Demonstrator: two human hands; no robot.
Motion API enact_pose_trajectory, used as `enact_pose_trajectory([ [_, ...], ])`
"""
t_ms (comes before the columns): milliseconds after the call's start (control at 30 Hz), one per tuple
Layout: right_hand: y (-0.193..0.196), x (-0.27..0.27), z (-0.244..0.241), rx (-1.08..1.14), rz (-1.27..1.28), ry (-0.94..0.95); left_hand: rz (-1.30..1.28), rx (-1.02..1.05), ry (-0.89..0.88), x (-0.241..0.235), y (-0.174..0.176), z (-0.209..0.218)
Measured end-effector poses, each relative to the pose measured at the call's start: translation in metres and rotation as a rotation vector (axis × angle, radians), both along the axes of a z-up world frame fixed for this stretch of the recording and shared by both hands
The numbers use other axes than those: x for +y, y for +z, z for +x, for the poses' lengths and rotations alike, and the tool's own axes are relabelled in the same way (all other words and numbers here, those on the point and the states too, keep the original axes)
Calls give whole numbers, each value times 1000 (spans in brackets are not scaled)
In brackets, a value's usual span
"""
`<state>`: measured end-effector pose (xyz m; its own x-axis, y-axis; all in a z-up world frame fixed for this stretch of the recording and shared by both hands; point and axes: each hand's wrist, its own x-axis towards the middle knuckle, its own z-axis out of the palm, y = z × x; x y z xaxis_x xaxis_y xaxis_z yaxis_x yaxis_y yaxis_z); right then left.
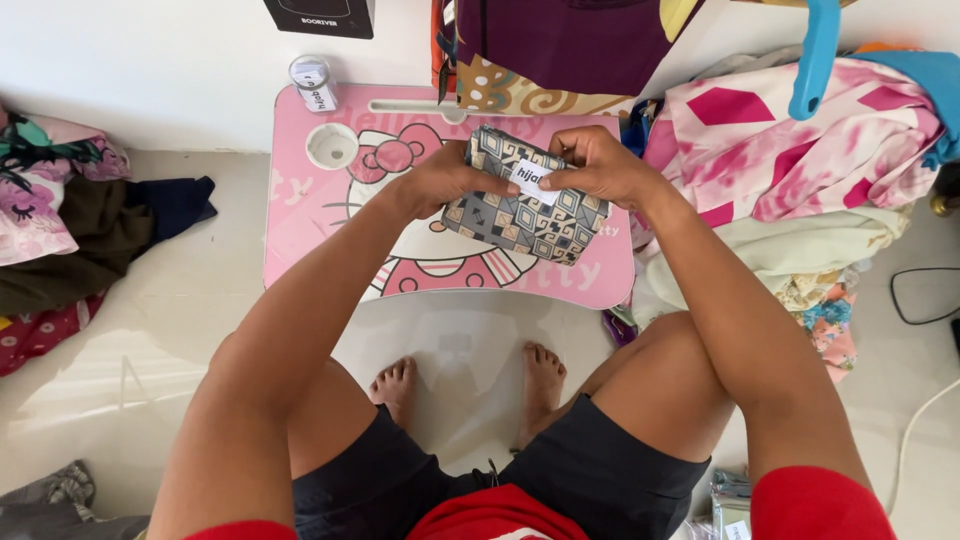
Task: The person uses a lint roller on a small patterned cloth, then folds it and places it into a clear plastic bag. They seal the bag and place a label on it.
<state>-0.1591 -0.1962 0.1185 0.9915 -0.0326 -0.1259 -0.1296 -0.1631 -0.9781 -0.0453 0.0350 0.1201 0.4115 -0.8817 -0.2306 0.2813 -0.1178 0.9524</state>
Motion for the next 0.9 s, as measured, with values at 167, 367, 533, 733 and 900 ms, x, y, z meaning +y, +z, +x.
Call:
enact_pose_trajectory([
  [167,13,3,-4,-1,5,-26,37,-30,120,-4,12,-7],
  [367,-24,-28,-1,-17,290,-162,-34,-12,224,0,21,5],
  [533,-9,0,-4,-67,585,-316,-58,101,427,-5,16,12],
  [733,-2,27,5,-94,356,-373,41,133,467,-1,13,15],
  [900,-10,20,11,-71,367,-401,47,234,405,4,3,29],
])
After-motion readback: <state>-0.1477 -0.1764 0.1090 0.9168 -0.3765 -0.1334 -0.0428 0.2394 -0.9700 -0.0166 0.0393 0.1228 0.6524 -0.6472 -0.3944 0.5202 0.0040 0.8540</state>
